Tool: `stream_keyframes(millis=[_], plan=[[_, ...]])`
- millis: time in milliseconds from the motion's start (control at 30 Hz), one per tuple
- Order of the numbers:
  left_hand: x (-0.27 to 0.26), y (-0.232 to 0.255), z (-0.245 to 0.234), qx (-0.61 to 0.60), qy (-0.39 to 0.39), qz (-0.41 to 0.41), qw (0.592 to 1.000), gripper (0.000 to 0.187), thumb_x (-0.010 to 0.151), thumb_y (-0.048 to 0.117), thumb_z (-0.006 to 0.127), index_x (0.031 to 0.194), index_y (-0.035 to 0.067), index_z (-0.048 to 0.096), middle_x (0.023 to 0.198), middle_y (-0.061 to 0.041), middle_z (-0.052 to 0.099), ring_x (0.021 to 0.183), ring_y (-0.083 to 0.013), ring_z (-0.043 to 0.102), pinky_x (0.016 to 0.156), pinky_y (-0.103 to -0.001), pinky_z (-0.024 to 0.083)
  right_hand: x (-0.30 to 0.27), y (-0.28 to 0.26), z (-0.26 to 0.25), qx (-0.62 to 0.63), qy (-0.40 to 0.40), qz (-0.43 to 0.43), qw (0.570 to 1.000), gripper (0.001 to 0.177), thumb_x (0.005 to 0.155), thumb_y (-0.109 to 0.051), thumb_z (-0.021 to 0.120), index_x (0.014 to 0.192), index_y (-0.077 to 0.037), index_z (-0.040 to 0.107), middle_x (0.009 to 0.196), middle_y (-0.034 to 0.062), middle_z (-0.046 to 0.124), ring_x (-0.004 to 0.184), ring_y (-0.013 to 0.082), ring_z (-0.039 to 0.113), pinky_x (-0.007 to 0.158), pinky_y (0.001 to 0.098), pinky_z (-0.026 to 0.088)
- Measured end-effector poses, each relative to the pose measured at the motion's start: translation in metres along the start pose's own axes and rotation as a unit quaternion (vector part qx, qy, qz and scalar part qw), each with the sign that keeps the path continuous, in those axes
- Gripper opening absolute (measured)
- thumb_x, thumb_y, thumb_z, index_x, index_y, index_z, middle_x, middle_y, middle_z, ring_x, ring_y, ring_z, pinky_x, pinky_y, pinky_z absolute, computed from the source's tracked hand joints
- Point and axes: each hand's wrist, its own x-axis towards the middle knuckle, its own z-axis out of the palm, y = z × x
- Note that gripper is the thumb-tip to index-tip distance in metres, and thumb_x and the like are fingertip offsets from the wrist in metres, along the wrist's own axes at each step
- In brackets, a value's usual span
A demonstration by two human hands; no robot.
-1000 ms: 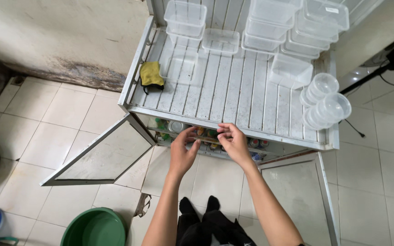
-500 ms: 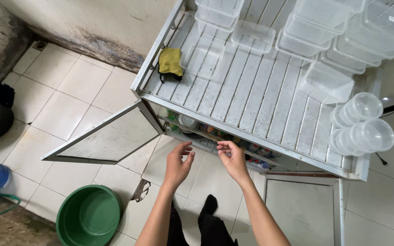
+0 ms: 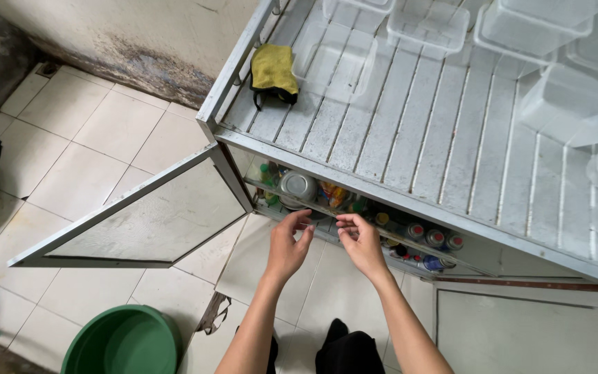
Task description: The person removes plastic containers from a refrigerator, places them on a metal rack, and wipes them with a cloth. The person handles multiple containers and lids, stacking them on the rack.
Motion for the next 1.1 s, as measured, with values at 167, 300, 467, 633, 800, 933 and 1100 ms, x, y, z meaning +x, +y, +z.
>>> stream_keyframes(millis=[167,300,467,633,800,933,1100], plan=[[0.023,-0.076,0.033,-0.030,-0.004,0.080,0.996,0.033,0.089,0.008,0.070,0.121,0.001,0.070,0.101,-0.013,0.076,0.091,-0.0223,0.074,0.080,-0.034,0.058,0.041,0.067,0.022,0.014,0.020,-0.043,0.999,0.028,0.091,-0.003,0.066,0.119,-0.004,0.069,0.105,0.0045,0.074,0.090,0.0096,0.068,0.078,0.0263,0.057],[0.057,-0.129,0.060,-0.023,-0.013,0.139,0.990,0.031,0.089,0.007,0.069,0.119,0.000,0.070,0.103,-0.015,0.076,0.093,-0.0241,0.076,0.082,-0.036,0.059,0.077,0.116,0.033,0.023,0.039,-0.006,0.999,0.029,0.092,-0.004,0.064,0.120,-0.004,0.067,0.104,0.0044,0.073,0.084,0.0130,0.068,0.070,0.0300,0.057],[0.096,-0.182,0.090,0.004,-0.015,0.268,0.963,0.028,0.090,0.005,0.069,0.118,-0.001,0.070,0.106,-0.017,0.075,0.098,-0.0288,0.074,0.085,-0.038,0.058,0.118,0.178,0.044,-0.009,0.111,-0.159,0.981,0.024,0.094,-0.001,0.064,0.118,-0.001,0.069,0.104,0.0072,0.075,0.097,0.0121,0.070,0.079,0.0274,0.055],[0.118,-0.215,0.115,-0.022,-0.022,0.286,0.958,0.026,0.089,0.004,0.068,0.115,0.000,0.071,0.106,-0.016,0.075,0.095,-0.0282,0.074,0.075,-0.037,0.058,0.142,0.221,0.061,0.065,0.153,-0.203,0.965,0.023,0.095,0.000,0.063,0.118,0.000,0.067,0.107,0.0070,0.073,0.098,0.0124,0.069,0.081,0.0267,0.057],[0.127,-0.239,0.122,-0.079,-0.013,0.307,0.948,0.027,0.091,0.003,0.067,0.118,-0.001,0.069,0.107,-0.015,0.075,0.096,-0.0243,0.076,0.085,-0.034,0.059,0.155,0.235,0.060,0.066,0.180,-0.218,0.957,0.025,0.095,0.001,0.064,0.120,-0.001,0.066,0.108,0.0066,0.072,0.099,0.0125,0.068,0.083,0.0269,0.056],[0.134,-0.246,0.125,-0.066,0.022,0.287,0.955,0.027,0.091,0.005,0.068,0.117,0.000,0.071,0.104,-0.015,0.077,0.093,-0.0236,0.077,0.083,-0.033,0.059,0.158,0.237,0.054,0.036,0.184,-0.208,0.960,0.030,0.091,0.000,0.067,0.121,-0.001,0.065,0.109,0.0061,0.071,0.099,0.0128,0.067,0.082,0.0278,0.056],[0.134,-0.239,0.129,0.006,0.040,0.274,0.961,0.028,0.086,0.006,0.072,0.114,0.002,0.072,0.104,-0.015,0.075,0.089,-0.0276,0.076,0.076,-0.037,0.058,0.166,0.233,0.053,0.028,0.190,-0.225,0.955,0.034,0.088,0.001,0.068,0.123,-0.002,0.064,0.109,0.0067,0.071,0.096,0.0137,0.067,0.082,0.0294,0.056]])
